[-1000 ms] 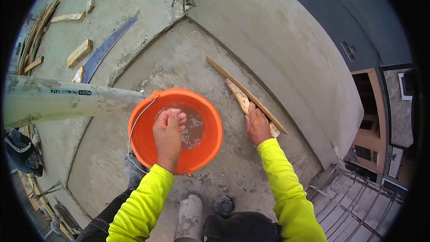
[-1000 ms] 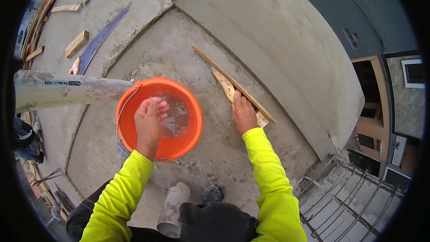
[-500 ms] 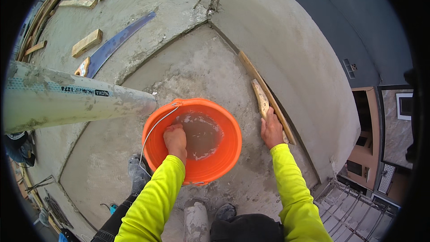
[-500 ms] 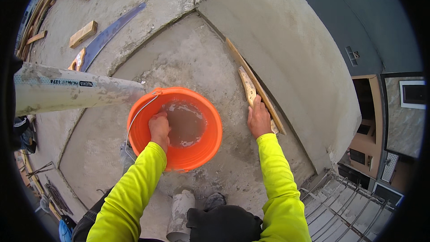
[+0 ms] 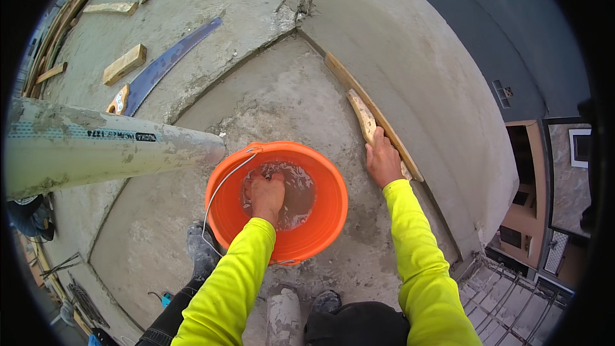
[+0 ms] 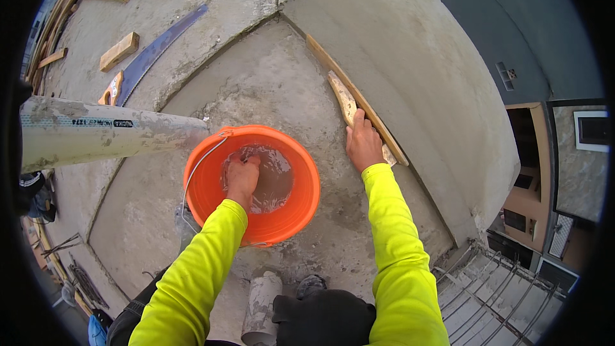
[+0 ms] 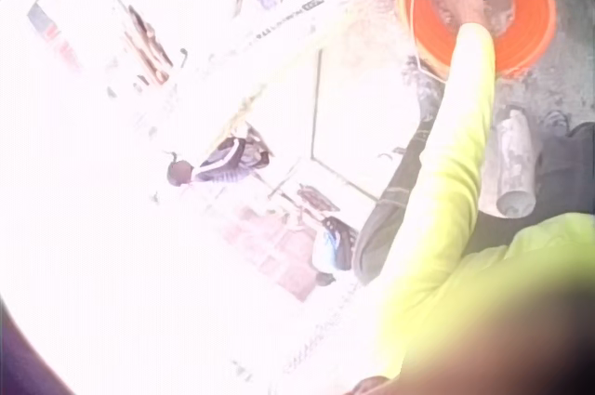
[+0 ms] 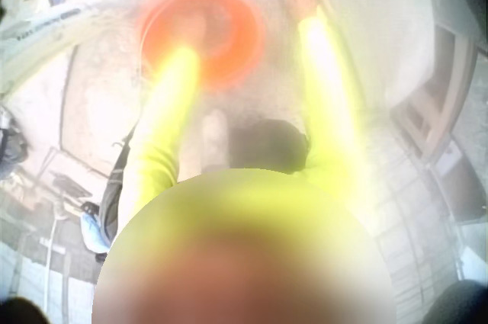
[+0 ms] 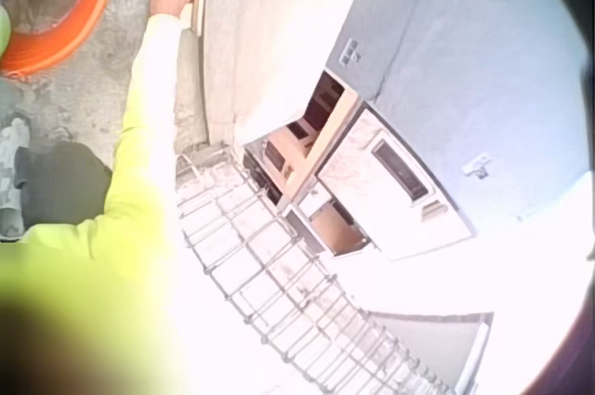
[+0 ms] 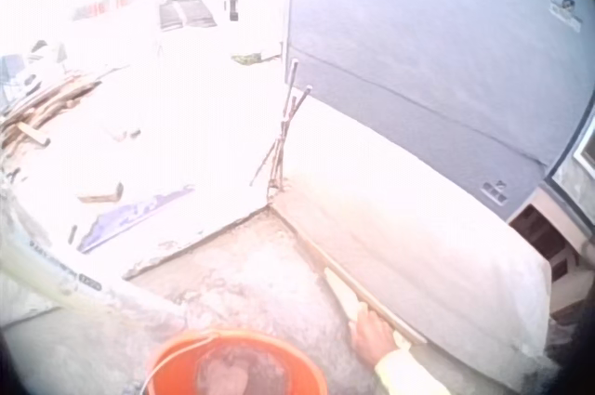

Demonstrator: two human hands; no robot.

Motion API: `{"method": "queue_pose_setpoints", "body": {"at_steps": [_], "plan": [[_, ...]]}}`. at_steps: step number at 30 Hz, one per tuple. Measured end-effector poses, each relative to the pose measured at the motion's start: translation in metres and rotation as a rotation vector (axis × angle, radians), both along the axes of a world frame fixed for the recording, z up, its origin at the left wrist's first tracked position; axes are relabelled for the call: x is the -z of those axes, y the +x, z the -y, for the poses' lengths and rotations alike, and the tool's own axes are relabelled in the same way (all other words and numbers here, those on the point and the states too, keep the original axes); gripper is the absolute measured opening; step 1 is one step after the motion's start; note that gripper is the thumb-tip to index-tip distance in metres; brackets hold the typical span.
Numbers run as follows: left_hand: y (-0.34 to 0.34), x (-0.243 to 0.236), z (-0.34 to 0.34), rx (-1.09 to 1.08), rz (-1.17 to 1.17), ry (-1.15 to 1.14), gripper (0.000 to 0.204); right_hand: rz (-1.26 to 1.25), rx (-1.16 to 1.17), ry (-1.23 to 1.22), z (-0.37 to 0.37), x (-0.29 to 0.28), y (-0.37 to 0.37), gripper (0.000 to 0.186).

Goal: The person uses a wooden float to smooth wet concrete on a rooftop slab. They repeatedly draw the float across the surface, occasionally dipping it into a bucket of water to aid the process. The person moves around the area, working on different sections of the concrete.

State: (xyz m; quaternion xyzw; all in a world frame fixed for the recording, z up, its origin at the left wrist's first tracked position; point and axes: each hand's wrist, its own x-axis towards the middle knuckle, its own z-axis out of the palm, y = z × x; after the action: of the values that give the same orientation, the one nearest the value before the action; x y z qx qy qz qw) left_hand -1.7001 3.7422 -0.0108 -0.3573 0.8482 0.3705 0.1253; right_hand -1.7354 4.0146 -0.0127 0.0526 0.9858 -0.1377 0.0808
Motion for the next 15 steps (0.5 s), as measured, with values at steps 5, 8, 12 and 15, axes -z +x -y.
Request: {"method": "queue_pose_setpoints", "body": {"at_steps": [5,8,12,15], "plan": [[0.001,0.012,0.011,-0.01,-0.056,0.094,0.056,-0.166,-0.095,-0.038,0.019,0.012,-0.04,0.046],[0.003,0.018,0.02,-0.106,-0.017,0.256,0.053,-0.142,-0.027,-0.041,-0.003,0.025,-0.028,0.05],[0.011,0.022,0.028,-0.127,-0.003,0.198,0.051,-0.197,-0.026,0.027,-0.08,0.023,0.116,0.06],[0.012,0.022,0.025,-0.185,0.08,0.187,0.053,-0.091,0.113,0.057,-0.124,0.002,0.231,0.06]]}}
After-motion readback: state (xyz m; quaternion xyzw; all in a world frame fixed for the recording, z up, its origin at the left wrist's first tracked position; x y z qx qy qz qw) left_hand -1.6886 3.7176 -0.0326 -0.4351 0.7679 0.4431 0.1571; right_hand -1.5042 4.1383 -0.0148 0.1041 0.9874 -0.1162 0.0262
